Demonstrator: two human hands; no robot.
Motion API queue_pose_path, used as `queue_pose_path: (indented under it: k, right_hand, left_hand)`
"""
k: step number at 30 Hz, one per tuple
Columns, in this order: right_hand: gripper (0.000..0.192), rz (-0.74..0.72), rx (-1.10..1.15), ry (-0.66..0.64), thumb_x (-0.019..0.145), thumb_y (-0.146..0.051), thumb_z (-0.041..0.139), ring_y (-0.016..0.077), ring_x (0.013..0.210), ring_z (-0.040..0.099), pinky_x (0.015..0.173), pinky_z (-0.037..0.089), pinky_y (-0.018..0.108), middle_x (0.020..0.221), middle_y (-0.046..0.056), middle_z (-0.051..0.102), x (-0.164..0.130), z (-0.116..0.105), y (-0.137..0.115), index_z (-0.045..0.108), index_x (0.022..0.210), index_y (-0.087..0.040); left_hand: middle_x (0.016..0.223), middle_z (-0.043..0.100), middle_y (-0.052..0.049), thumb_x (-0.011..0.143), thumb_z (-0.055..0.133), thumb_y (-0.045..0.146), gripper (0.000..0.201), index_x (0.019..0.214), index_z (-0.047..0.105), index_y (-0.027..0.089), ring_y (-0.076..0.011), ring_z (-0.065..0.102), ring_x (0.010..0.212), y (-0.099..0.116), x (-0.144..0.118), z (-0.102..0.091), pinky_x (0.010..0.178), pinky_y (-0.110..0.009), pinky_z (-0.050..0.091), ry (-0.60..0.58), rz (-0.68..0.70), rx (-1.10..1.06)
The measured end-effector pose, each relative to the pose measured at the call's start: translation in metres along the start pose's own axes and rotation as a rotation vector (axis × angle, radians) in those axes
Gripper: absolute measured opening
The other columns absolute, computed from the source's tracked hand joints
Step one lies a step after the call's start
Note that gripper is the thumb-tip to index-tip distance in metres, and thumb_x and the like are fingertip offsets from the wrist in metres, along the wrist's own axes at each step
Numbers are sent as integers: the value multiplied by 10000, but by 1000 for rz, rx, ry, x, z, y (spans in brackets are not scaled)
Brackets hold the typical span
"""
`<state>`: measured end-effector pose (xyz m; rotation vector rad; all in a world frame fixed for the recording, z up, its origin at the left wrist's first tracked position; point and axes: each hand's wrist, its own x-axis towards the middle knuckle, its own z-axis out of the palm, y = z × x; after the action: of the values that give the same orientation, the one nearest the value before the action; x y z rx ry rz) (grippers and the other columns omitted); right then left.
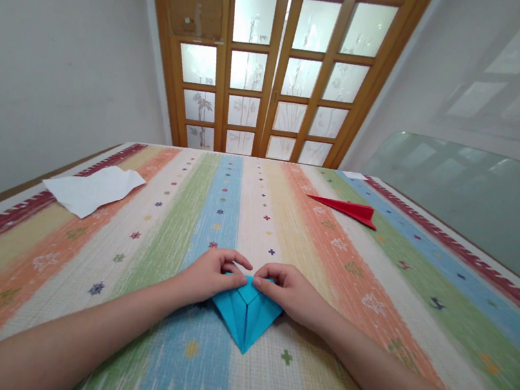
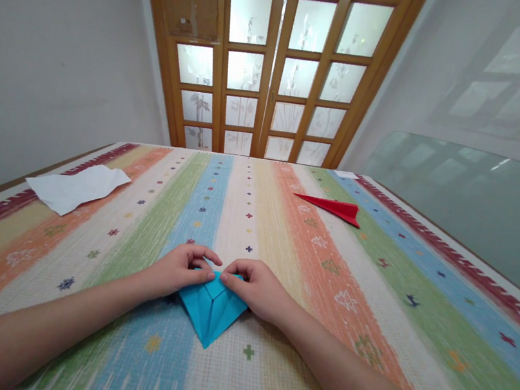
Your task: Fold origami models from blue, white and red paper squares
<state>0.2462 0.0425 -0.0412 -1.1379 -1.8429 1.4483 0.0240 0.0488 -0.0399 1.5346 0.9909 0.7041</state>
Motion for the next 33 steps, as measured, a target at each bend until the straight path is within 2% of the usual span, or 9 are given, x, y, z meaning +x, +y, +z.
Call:
queue_pose_path:
  k: [6,13,19,23,27,30,33]
  right_hand:
    - [298,-31,-61,47,877,-438,656,140,662,492,579,365,250,710,15,589,1,2,-3,700,799,-155]
    - [322,-17,-3,45,857,-460,659,122,615,434,546,325,243,657,-16,502,-1,1,-3,633,748,-158]
    - [393,39,121,45,816,-537,694,103,564,390,503,290,231,619,-40,450,-2,-2,-6,590,733,-168]
    - [434,61,191,68,789,-581,717,96,539,392,473,279,223,609,-45,452,-2,-3,-6,570,731,-176]
    - [429,98,247,88,817,-576,702,81,465,392,421,273,213,570,-65,430,-2,-6,-4,534,722,-193]
    - [402,128,287,78,846,-563,676,86,406,433,373,292,205,535,-74,441,-3,-7,-2,515,745,-208]
    - [391,157,316,35,873,-585,632,129,406,543,343,330,204,535,-52,532,-3,-7,0,503,799,-223]
  left_hand:
    - [729,678,-33,796,695,420,284,816,732,139,-141,559,651,0,2,0,616,-243,396,-44,20,57]
    - [587,508,26,781,697,468,346,683,643,141,-98,409,543,4,2,-6,516,-232,286,-53,-39,92]
    - [544,446,41,769,706,526,401,682,617,145,-82,360,494,2,2,-16,468,-221,249,-55,-36,32]
    - [511,449,48,745,713,595,449,700,590,166,-91,408,449,1,3,-18,444,-218,339,-53,-99,-61]
    - [531,486,34,756,720,581,439,712,601,161,-91,445,458,0,3,-18,444,-211,370,-6,-74,-77]
    - [538,488,29,751,727,578,441,692,582,166,-91,450,457,1,3,-18,427,-207,365,23,-65,-102]
    - [535,486,29,727,744,591,463,677,553,173,-91,456,451,2,3,-18,410,-203,368,51,-77,-142]
